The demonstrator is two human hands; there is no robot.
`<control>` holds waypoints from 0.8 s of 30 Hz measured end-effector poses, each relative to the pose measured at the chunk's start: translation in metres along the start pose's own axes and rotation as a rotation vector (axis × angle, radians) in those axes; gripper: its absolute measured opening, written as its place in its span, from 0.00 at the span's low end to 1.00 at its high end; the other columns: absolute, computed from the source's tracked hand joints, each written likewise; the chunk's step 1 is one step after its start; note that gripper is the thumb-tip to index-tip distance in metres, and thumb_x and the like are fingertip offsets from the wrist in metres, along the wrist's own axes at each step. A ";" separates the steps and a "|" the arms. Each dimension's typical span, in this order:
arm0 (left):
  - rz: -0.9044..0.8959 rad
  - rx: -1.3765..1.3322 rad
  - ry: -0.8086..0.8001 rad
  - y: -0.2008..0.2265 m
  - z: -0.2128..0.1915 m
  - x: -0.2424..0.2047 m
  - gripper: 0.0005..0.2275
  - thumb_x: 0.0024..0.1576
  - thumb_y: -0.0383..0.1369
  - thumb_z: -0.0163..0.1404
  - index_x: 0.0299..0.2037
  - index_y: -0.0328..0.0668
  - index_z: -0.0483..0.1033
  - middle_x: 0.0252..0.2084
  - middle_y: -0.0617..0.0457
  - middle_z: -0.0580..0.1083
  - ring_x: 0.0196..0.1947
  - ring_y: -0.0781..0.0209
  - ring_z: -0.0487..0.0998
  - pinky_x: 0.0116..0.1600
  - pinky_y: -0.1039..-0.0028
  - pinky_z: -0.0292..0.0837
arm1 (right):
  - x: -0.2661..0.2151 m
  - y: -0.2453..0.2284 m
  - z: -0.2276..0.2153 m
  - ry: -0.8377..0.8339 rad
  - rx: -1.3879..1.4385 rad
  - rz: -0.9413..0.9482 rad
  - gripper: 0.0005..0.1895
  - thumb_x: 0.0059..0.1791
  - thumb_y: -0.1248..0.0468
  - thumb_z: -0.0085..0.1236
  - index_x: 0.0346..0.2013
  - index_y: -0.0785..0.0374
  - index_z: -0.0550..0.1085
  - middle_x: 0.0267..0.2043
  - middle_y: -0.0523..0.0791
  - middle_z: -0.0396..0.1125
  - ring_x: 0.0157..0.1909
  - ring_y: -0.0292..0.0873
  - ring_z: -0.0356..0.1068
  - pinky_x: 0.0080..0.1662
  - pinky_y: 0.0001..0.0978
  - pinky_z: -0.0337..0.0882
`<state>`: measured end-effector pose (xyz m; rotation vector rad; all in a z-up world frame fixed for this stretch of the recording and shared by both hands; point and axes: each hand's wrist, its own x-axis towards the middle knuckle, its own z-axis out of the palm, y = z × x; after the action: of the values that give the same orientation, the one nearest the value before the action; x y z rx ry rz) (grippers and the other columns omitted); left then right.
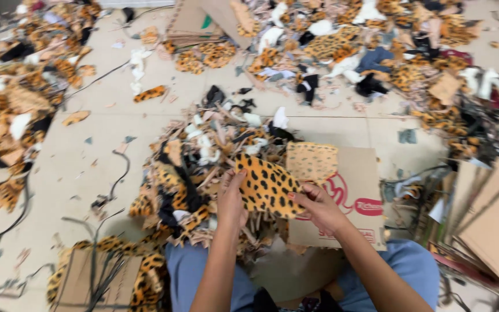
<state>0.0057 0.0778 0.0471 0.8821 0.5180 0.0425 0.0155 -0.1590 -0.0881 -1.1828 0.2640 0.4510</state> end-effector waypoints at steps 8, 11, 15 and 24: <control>0.046 0.309 -0.243 -0.070 0.103 -0.012 0.17 0.62 0.19 0.46 0.58 0.45 0.56 0.56 0.39 0.64 0.47 0.64 0.72 0.56 0.64 0.74 | -0.060 -0.125 -0.055 0.433 -0.172 -0.301 0.18 0.49 0.69 0.63 0.54 0.66 0.73 0.39 0.50 0.70 0.35 0.41 0.72 0.38 0.30 0.77; 0.082 0.534 -0.295 -0.074 0.131 -0.023 0.24 0.64 0.21 0.41 0.71 0.50 0.61 0.69 0.34 0.60 0.35 0.73 0.70 0.48 0.69 0.76 | -0.061 -0.143 -0.072 0.535 -0.283 -0.285 0.24 0.49 0.67 0.65 0.58 0.67 0.68 0.41 0.52 0.70 0.38 0.43 0.71 0.42 0.32 0.77; 0.050 0.777 -0.137 -0.153 0.117 0.025 0.17 0.57 0.34 0.51 0.57 0.48 0.79 0.61 0.42 0.69 0.64 0.43 0.71 0.65 0.61 0.70 | -0.054 -0.146 -0.084 0.605 -0.517 -0.148 0.27 0.47 0.65 0.68 0.55 0.64 0.64 0.39 0.52 0.70 0.40 0.46 0.74 0.39 0.38 0.75; 0.162 0.821 -0.282 -0.119 0.128 0.004 0.17 0.57 0.23 0.49 0.55 0.49 0.79 0.58 0.47 0.69 0.63 0.42 0.71 0.57 0.66 0.77 | -0.023 -0.141 -0.116 0.590 -0.516 -0.291 0.18 0.46 0.70 0.67 0.48 0.62 0.72 0.50 0.59 0.71 0.51 0.55 0.74 0.52 0.40 0.74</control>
<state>0.0464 -0.0905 0.0233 1.7023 0.1821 -0.1575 0.0654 -0.3148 -0.0037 -1.8215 0.4911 -0.1112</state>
